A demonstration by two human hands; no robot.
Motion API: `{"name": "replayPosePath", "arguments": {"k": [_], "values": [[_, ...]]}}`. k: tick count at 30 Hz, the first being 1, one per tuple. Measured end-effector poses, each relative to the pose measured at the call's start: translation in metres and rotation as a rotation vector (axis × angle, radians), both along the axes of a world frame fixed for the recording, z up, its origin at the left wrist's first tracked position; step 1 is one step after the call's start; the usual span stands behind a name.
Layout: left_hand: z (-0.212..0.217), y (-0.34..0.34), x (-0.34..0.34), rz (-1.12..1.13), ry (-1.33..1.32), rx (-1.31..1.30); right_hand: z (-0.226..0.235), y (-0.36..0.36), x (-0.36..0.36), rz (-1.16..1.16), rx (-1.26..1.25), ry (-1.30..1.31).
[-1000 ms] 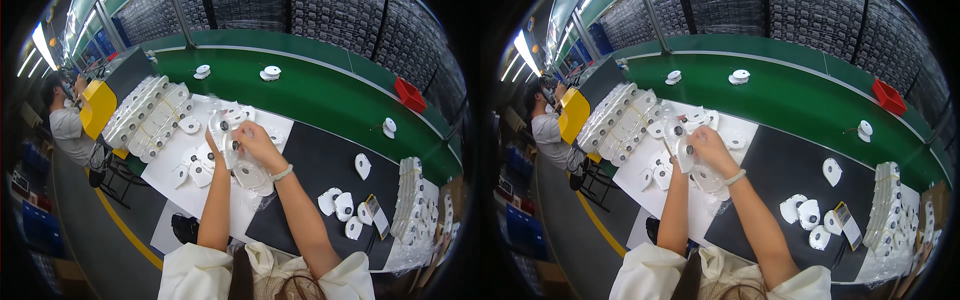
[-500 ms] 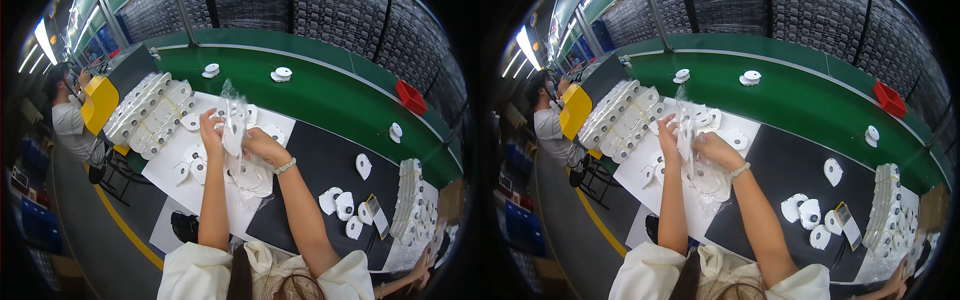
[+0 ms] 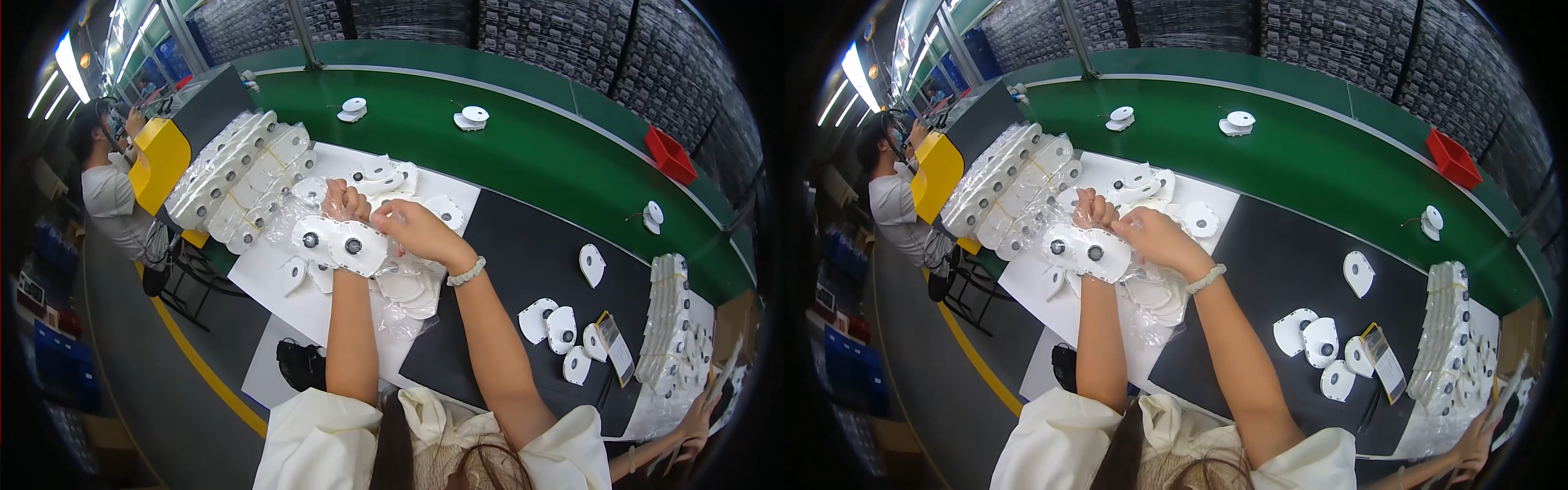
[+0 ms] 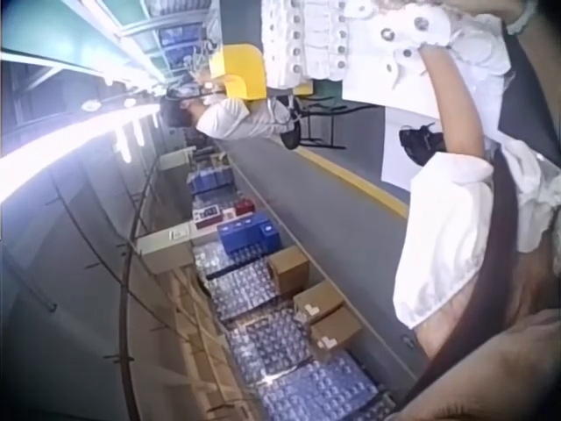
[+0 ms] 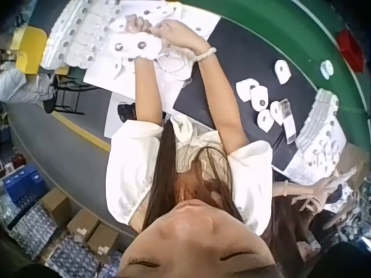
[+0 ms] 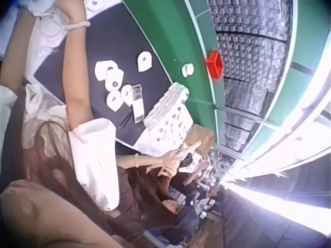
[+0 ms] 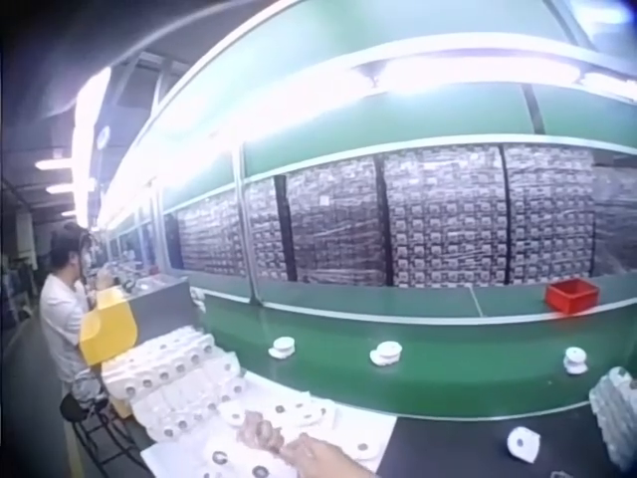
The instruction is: Packaging small white circular components into protective bubble wrap sleeves on an assembly line.
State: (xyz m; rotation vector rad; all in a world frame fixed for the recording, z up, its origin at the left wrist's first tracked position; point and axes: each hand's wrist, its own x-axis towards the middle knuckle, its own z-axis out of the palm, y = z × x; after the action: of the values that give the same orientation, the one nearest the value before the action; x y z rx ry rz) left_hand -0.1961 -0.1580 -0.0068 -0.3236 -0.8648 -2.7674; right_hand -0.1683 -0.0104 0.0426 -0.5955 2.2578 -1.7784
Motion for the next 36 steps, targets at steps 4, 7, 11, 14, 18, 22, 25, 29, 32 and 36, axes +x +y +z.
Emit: {"name": "replayPosePath", "arguments": {"k": [4, 7, 11, 14, 18, 22, 25, 29, 32, 36], "values": [[-0.008, 0.005, -0.007, -0.011, -0.041, -0.026, -0.003, 0.015, -0.003, 0.194, 0.086, 0.004], [-0.006, 0.006, -0.006, -0.061, -0.035, -0.078, -0.006, 0.013, -0.005, 0.073, 0.136, 0.076], [0.001, -0.001, 0.000, 0.111, -0.194, -0.066, -0.006, 0.017, -0.008, -0.068, 0.067, 0.126], [0.008, -0.006, 0.003, 0.504, -0.421, -0.172, 0.004, 0.024, -0.007, -0.266, 0.011, 0.177], [0.006, -0.014, 0.009, 0.448, -0.350, -0.187, -0.011, 0.026, -0.019, -0.231, -0.090, -0.029], [0.007, -0.029, 0.015, 0.608, -0.425, -0.177, -0.012, 0.032, -0.020, -0.439, 0.006, 0.120], [0.002, -0.040, 0.019, 0.498, -0.138, 0.045, -0.014, 0.030, -0.024, -0.531, -0.075, 0.176], [-0.012, -0.063, 0.021, 0.010, 0.037, 0.326, -0.013, 0.020, -0.019, -0.619, -0.174, 0.292], [-0.015, -0.060, 0.017, -0.182, 0.076, 0.406, -0.017, 0.021, -0.024, -0.526, -0.281, 0.178], [0.015, -0.041, 0.027, -0.195, -0.040, 0.563, -0.026, 0.025, -0.032, -0.378, -0.354, 0.249]]}}
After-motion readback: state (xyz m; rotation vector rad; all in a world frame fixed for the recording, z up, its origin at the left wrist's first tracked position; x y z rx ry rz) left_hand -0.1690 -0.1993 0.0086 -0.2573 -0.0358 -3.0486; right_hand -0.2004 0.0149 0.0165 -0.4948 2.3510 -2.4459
